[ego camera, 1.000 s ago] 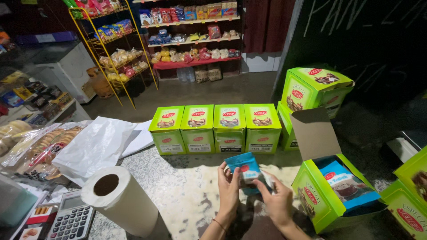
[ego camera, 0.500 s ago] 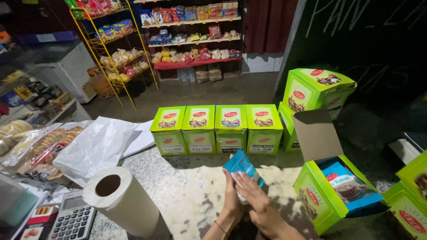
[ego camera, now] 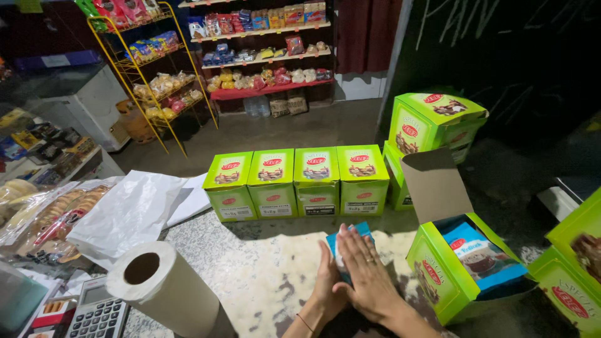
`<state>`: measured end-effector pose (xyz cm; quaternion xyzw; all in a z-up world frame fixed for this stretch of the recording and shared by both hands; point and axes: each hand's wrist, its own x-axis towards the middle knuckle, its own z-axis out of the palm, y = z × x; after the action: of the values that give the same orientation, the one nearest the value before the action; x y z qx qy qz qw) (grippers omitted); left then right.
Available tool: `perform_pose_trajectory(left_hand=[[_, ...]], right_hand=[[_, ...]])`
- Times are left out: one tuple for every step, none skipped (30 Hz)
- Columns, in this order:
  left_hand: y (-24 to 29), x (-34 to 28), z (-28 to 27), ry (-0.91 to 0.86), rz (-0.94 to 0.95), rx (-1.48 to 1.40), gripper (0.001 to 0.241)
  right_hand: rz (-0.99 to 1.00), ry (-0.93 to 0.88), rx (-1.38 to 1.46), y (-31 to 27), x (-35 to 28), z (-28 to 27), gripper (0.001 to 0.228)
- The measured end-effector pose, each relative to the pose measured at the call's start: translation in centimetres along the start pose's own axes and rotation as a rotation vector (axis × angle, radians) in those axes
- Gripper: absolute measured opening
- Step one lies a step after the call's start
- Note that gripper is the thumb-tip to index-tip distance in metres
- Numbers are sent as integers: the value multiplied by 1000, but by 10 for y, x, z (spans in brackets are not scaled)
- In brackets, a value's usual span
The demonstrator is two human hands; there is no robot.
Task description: The person picks up several small blue packages from a counter, wipes one with a cloth, and then places them into green boxes one by one. Later, the person takes larger green packets of oregano and packs them into the same green boxes.
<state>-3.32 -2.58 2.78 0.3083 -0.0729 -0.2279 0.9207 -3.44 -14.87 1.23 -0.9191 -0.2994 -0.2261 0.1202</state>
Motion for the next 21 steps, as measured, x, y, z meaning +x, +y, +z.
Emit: perform_pose_trajectory(left_hand=[[-3,2,-1,0,-4,0,91],[-6,4,-1,-45,28,-33,82],[-10,6,-2,-91,61,-66,73],[-7,5,3,-91,58,-66,73],[-5,4,7,41,41,-92,70],[-1,3,12,172,25,-118,68],[-1,4,13,172,25,-117,68],[0,4,15,200,14,-159,70],[1,4,16,229,2,-200,71],[4,3,15,229,3,-199,71],[7,2,13,201,51,-155,70],[10,1,12,173,96,-109,70],[15,-2,16,174,96,-107,70],[21,-5,21,247,87,-49,71],[26,-8,27,320,78,9,72],[30,-9,27,320,79,10,72],[35,-9,27,327,43,-4,75],[38,-10,28,332,6,-18,79],[41,-10,23,333,6,-17,79],[43,-10,19,334,39,-84,75],[46,-10,15,335,73,-152,74]], right_hand=[[4,-1,0,1,0,-2,96],[37,31,32,2,1,-4,100],[71,64,64,4,1,-7,103],[73,64,64,2,2,-10,103],[131,36,122,0,2,-13,106],[187,8,180,-2,3,-16,109],[188,8,181,-4,3,-16,109],[203,-7,201,-5,3,-17,110],[218,-21,221,-7,3,-17,112],[217,-21,222,-10,3,-18,112],[205,-57,217,-13,3,-19,111],[195,-93,214,-16,3,-20,110],[195,-92,216,-15,1,-14,110],[124,-126,147,-14,0,-8,106],[53,-159,78,-14,-1,-2,103],[52,-158,79,-16,-1,-3,103],[7,-261,96,-18,-2,-5,99],[-38,-364,112,-20,-2,-6,97],[-38,-364,113,-20,-4,-4,97],[-180,-178,-203,-20,-6,-2,105],[-317,18,-516,-21,-7,0,113]])
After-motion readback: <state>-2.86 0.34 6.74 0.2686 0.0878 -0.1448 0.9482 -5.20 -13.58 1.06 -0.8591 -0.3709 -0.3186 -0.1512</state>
